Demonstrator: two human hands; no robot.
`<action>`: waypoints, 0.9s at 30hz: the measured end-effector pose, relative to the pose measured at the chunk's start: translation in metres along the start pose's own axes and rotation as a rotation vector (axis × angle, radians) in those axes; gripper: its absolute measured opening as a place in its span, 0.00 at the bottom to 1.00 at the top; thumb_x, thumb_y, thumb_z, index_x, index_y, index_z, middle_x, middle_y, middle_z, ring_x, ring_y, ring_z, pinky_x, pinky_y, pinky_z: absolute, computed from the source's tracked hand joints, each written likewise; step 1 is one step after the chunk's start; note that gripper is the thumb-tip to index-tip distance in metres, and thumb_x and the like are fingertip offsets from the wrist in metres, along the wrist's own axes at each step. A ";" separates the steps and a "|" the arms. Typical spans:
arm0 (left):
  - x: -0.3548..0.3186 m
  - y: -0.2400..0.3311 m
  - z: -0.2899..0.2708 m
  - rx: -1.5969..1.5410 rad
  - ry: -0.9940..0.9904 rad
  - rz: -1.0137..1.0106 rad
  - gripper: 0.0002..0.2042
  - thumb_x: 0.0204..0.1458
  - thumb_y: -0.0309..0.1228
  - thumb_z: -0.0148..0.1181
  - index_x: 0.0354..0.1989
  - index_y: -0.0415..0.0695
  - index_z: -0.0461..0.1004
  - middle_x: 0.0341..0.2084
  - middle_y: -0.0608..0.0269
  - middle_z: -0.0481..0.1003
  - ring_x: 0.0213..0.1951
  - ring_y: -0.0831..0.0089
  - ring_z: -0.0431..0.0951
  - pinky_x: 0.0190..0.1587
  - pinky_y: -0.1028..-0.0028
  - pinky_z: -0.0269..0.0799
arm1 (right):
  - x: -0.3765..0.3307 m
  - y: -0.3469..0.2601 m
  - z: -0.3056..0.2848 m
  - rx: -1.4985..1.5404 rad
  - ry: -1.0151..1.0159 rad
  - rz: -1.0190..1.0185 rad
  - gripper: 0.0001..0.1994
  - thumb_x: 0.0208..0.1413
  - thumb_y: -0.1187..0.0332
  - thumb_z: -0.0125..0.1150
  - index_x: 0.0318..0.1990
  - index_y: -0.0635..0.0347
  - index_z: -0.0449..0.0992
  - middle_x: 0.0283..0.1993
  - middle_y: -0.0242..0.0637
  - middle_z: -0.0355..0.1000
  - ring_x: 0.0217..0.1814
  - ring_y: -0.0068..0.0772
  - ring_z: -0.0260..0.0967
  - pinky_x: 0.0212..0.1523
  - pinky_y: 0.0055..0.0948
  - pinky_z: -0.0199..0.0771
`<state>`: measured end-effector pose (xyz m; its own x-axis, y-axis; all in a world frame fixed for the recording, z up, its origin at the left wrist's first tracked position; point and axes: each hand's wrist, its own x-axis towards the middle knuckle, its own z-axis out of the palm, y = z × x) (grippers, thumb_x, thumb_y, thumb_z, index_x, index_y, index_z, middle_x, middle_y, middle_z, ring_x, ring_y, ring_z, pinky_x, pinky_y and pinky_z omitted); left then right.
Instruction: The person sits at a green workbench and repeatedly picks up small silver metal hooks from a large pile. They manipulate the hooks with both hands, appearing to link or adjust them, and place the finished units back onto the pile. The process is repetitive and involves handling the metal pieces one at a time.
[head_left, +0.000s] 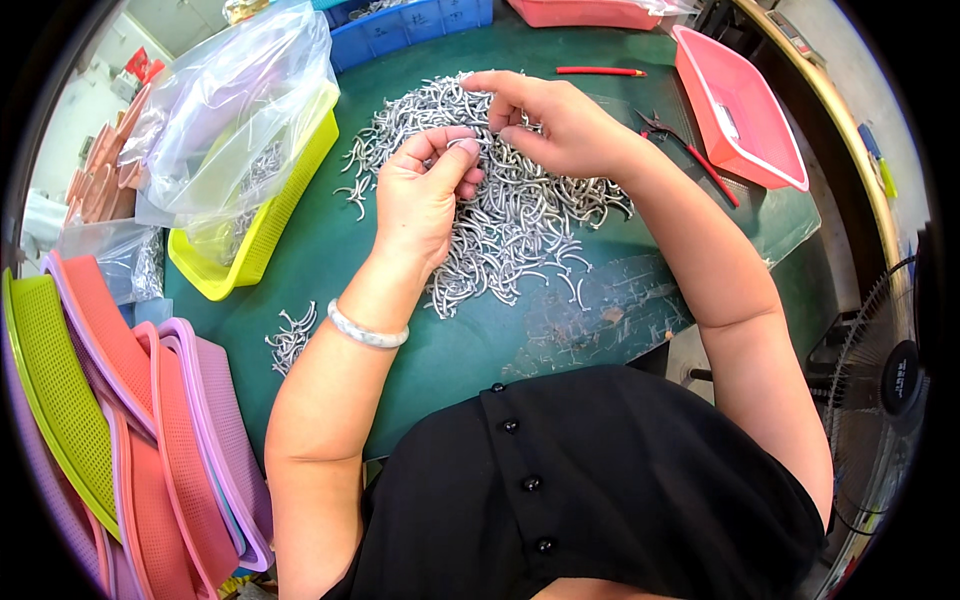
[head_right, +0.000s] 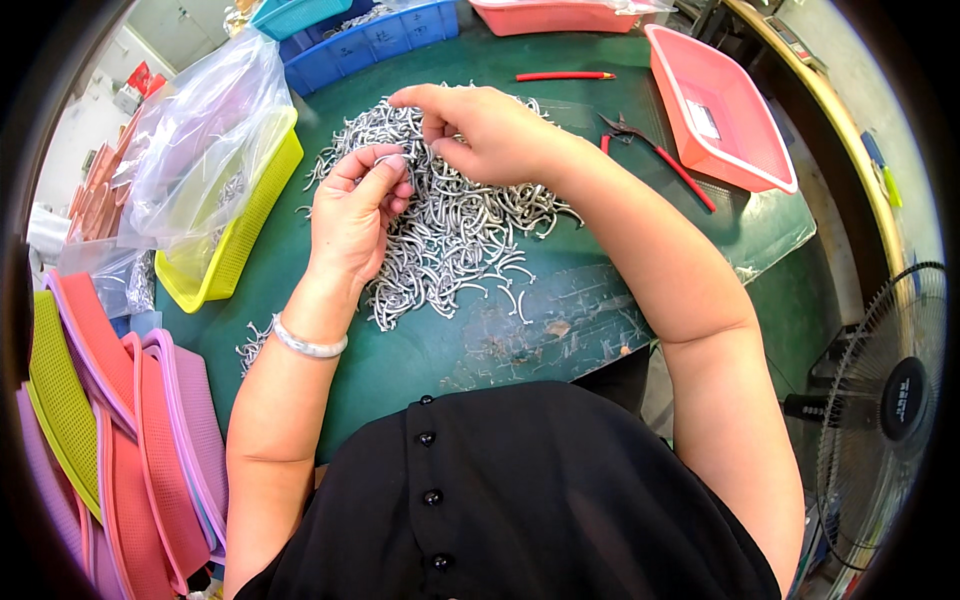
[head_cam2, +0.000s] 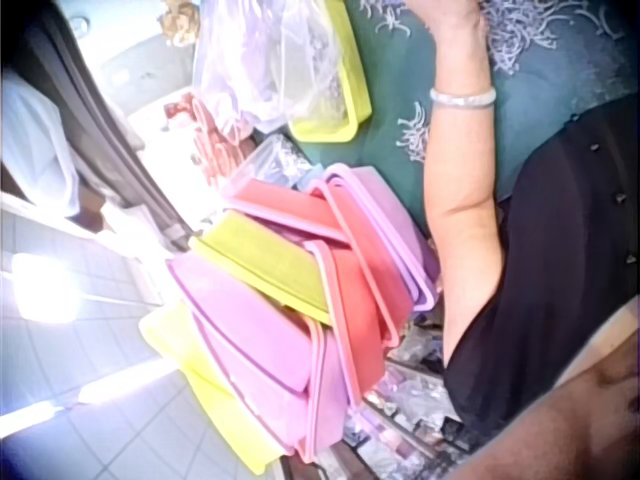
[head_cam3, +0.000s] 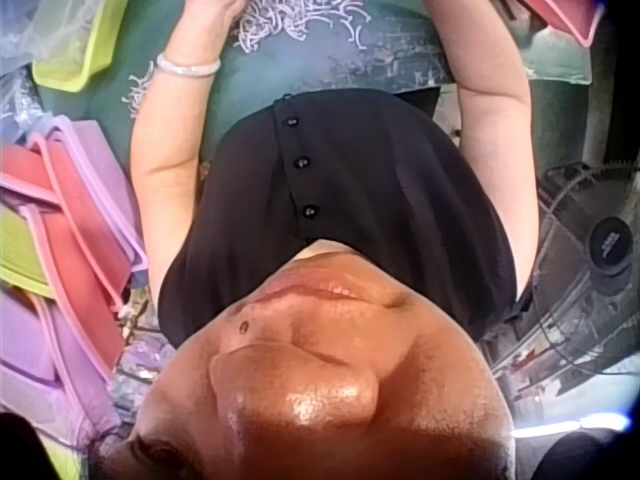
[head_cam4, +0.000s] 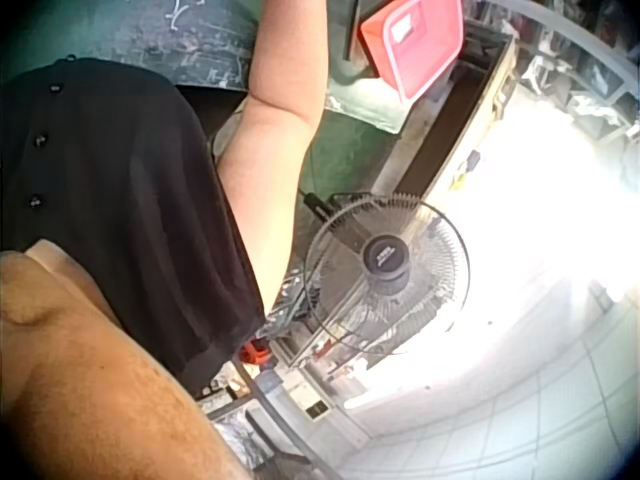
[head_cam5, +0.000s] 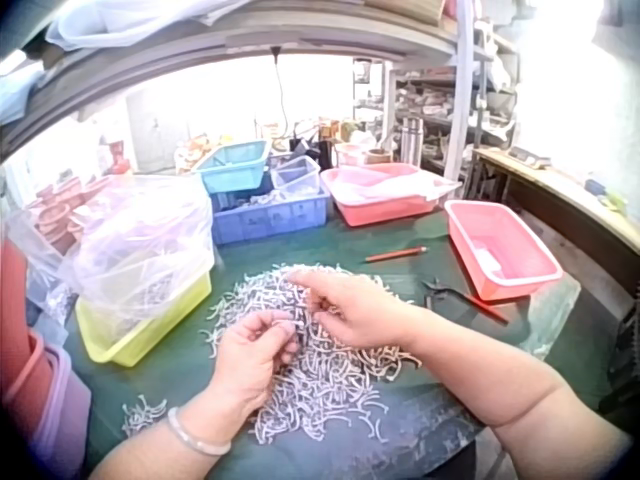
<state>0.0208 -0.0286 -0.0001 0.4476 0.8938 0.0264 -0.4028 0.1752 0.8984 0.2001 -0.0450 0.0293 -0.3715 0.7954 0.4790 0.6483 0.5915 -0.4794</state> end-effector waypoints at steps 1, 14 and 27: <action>0.000 0.000 0.000 0.004 -0.002 0.005 0.06 0.48 0.24 0.56 0.34 0.40 0.72 0.24 0.67 0.72 0.23 0.82 0.70 0.25 0.84 0.65 | -0.001 0.004 0.003 -0.083 -0.009 -0.015 0.28 0.40 0.81 0.50 0.55 0.56 0.60 0.29 0.34 0.68 0.32 0.29 0.65 0.35 0.27 0.65; 0.001 0.014 -0.008 0.123 0.003 -0.107 0.04 0.45 0.25 0.57 0.30 0.41 0.71 0.17 0.72 0.68 0.17 0.85 0.65 0.19 0.85 0.59 | -0.002 0.005 0.017 -0.311 -0.009 -0.016 0.24 0.41 0.78 0.53 0.51 0.56 0.63 0.26 0.35 0.68 0.32 0.37 0.66 0.35 0.34 0.66; -0.089 0.098 -0.094 1.382 -0.027 -0.365 0.07 0.41 0.28 0.59 0.23 0.35 0.71 0.11 0.69 0.66 0.16 0.86 0.62 0.19 0.81 0.57 | 0.001 0.008 -0.006 0.417 -0.104 0.170 0.25 0.47 0.82 0.49 0.56 0.63 0.58 0.28 0.27 0.65 0.32 0.13 0.60 0.35 0.17 0.63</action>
<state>-0.1338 -0.0524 0.0438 0.3760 0.8763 -0.3012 0.8166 -0.1597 0.5547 0.2088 -0.0399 0.0304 -0.3615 0.8822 0.3017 0.3911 0.4372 -0.8099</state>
